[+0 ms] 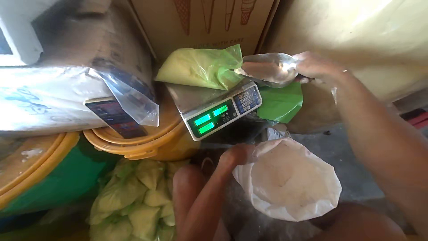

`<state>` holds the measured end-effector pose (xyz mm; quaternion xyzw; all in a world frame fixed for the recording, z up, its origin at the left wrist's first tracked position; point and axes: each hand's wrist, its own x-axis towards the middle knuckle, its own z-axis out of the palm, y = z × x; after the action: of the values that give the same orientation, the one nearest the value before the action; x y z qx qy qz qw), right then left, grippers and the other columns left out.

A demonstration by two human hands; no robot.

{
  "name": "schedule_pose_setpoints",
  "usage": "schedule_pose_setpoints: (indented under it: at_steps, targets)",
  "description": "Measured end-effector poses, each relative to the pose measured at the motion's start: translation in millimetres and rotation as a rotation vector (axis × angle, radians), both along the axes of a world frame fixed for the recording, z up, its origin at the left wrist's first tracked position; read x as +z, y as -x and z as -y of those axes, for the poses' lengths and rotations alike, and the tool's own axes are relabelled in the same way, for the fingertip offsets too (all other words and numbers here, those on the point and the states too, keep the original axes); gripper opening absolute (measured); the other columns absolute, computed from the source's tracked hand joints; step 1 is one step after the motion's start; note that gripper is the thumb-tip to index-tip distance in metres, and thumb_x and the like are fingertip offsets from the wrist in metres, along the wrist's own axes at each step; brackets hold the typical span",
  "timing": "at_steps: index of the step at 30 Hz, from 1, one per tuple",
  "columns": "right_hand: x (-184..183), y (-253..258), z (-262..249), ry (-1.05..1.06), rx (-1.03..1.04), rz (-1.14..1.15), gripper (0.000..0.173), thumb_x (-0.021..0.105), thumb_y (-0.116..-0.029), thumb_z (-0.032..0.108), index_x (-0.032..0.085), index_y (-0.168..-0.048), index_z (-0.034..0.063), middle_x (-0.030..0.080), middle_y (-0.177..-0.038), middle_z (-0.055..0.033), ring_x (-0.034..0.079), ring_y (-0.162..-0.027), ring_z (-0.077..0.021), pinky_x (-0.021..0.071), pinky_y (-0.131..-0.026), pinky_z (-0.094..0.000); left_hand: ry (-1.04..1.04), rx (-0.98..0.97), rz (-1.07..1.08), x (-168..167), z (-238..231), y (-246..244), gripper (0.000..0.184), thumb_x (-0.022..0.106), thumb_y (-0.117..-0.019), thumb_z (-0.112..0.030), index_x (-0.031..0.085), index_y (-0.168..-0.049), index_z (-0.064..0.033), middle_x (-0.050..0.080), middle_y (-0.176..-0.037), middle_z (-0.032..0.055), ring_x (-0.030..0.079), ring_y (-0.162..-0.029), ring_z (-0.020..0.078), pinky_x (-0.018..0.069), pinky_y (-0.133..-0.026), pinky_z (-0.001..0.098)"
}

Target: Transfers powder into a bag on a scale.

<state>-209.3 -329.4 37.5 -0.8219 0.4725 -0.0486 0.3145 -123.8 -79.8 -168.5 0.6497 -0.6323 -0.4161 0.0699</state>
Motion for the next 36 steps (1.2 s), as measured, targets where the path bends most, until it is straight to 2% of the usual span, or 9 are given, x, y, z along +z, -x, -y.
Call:
schedule_pose_setpoints:
  at_steps: [4, 8, 13, 19, 23, 27, 29, 32, 36]
  targets:
    - [19.2, -27.7, -3.2, 0.081, 0.081, -0.058, 0.022, 0.047, -0.1071, 0.020, 0.062, -0.120, 0.0096, 0.060, -0.077, -0.0087, 0.049, -0.052, -0.0123, 0.0439, -0.049, -0.0292, -0.013, -0.009, 0.003, -0.7, 5.2, 2.6, 0.042, 0.061, -0.1014, -0.039, 0.061, -0.124, -0.0034, 0.068, -0.108, 0.0216, 0.067, -0.101, 0.0384, 0.0526, -0.087, 0.0608]
    - [33.1, -51.9, 4.6, 0.216, 0.110, -0.178, 0.021, 0.049, -0.1049, 0.019, 0.060, -0.115, 0.0046, 0.061, -0.084, -0.0145, 0.055, -0.059, -0.0210, 0.0484, -0.056, -0.0396, -0.007, -0.026, -0.013, 0.8, 4.5, 2.6, 0.043, 0.061, -0.1019, -0.039, 0.061, -0.124, -0.0021, 0.068, -0.107, 0.0216, 0.067, -0.101, 0.0380, 0.0523, -0.088, 0.0608]
    - [43.0, -42.8, 10.6, 0.246, 0.090, -0.218, 0.017, 0.051, -0.1038, 0.018, 0.060, -0.109, 0.0043, 0.060, -0.079, -0.0143, 0.053, -0.055, -0.0200, 0.0450, -0.051, -0.0371, -0.017, -0.021, -0.009, 4.7, 5.6, 3.5, 0.044, 0.062, -0.1016, -0.039, 0.060, -0.126, -0.0018, 0.067, -0.110, 0.0222, 0.067, -0.104, 0.0387, 0.0518, -0.090, 0.0609]
    - [40.9, -32.5, 8.7, 0.283, 0.122, -0.213, 0.018, 0.052, -0.1034, 0.016, 0.062, -0.110, 0.0019, 0.062, -0.086, -0.0174, 0.059, -0.063, -0.0256, 0.0492, -0.057, -0.0446, -0.034, -0.037, -0.009, 1.8, 9.6, 4.6, 0.044, 0.061, -0.1017, -0.039, 0.060, -0.126, -0.0014, 0.067, -0.111, 0.0225, 0.066, -0.105, 0.0387, 0.0512, -0.091, 0.0614]
    - [46.9, -36.6, 8.5, 0.281, 0.141, -0.198, 0.018, 0.053, -0.1019, 0.015, 0.059, -0.113, 0.0029, 0.062, -0.088, -0.0165, 0.059, -0.065, -0.0245, 0.0498, -0.058, -0.0431, -0.058, -0.043, 0.014, 4.6, 12.5, 9.4, 0.045, 0.061, -0.1018, -0.039, 0.060, -0.126, -0.0009, 0.067, -0.113, 0.0231, 0.066, -0.107, 0.0390, 0.0506, -0.093, 0.0612]
    - [56.2, -37.2, 5.5, 0.323, 0.158, -0.258, 0.018, 0.053, -0.1016, 0.016, 0.060, -0.109, 0.0017, 0.063, -0.089, -0.0174, 0.061, -0.068, -0.0272, 0.0500, -0.061, -0.0463, -0.046, -0.059, -0.006, 5.8, 12.3, 10.9, 0.043, 0.062, -0.1011, -0.036, 0.060, -0.124, 0.0003, 0.067, -0.110, 0.0234, 0.066, -0.103, 0.0389, 0.0511, -0.090, 0.0617]
    - [59.1, -23.8, 3.7, 0.300, 0.114, -0.199, 0.017, 0.051, -0.1024, 0.015, 0.059, -0.113, 0.0039, 0.061, -0.086, -0.0146, 0.057, -0.062, -0.0218, 0.0484, -0.056, -0.0397, -0.041, -0.057, -0.027, 3.6, 13.6, 10.4, 0.042, 0.063, -0.1005, -0.035, 0.060, -0.124, -0.0001, 0.067, -0.109, 0.0229, 0.066, -0.102, 0.0385, 0.0513, -0.089, 0.0614]
    - [54.4, 7.5, 4.2, 0.226, 0.076, -0.134, 0.019, 0.047, -0.1038, 0.013, 0.057, -0.117, 0.0041, 0.059, -0.082, -0.0137, 0.054, -0.058, -0.0201, 0.0463, -0.053, -0.0375, -0.064, -0.044, -0.031, 0.2, 15.4, 8.2, 0.045, 0.063, -0.1005, -0.037, 0.059, -0.127, -0.0013, 0.066, -0.111, 0.0223, 0.066, -0.103, 0.0375, 0.0513, -0.091, 0.0604]
    - [27.1, 83.7, -1.8, 0.059, 0.020, 0.092, 0.024, 0.044, -0.1093, 0.027, 0.060, -0.114, 0.0099, 0.060, -0.075, -0.0067, 0.050, -0.049, -0.0112, 0.0431, -0.044, -0.0271, -0.041, -0.033, -0.048, -2.6, 13.4, 8.5, 0.048, 0.064, -0.0999, -0.041, 0.060, -0.128, -0.0025, 0.067, -0.112, 0.0215, 0.065, -0.105, 0.0364, 0.0511, -0.092, 0.0591]
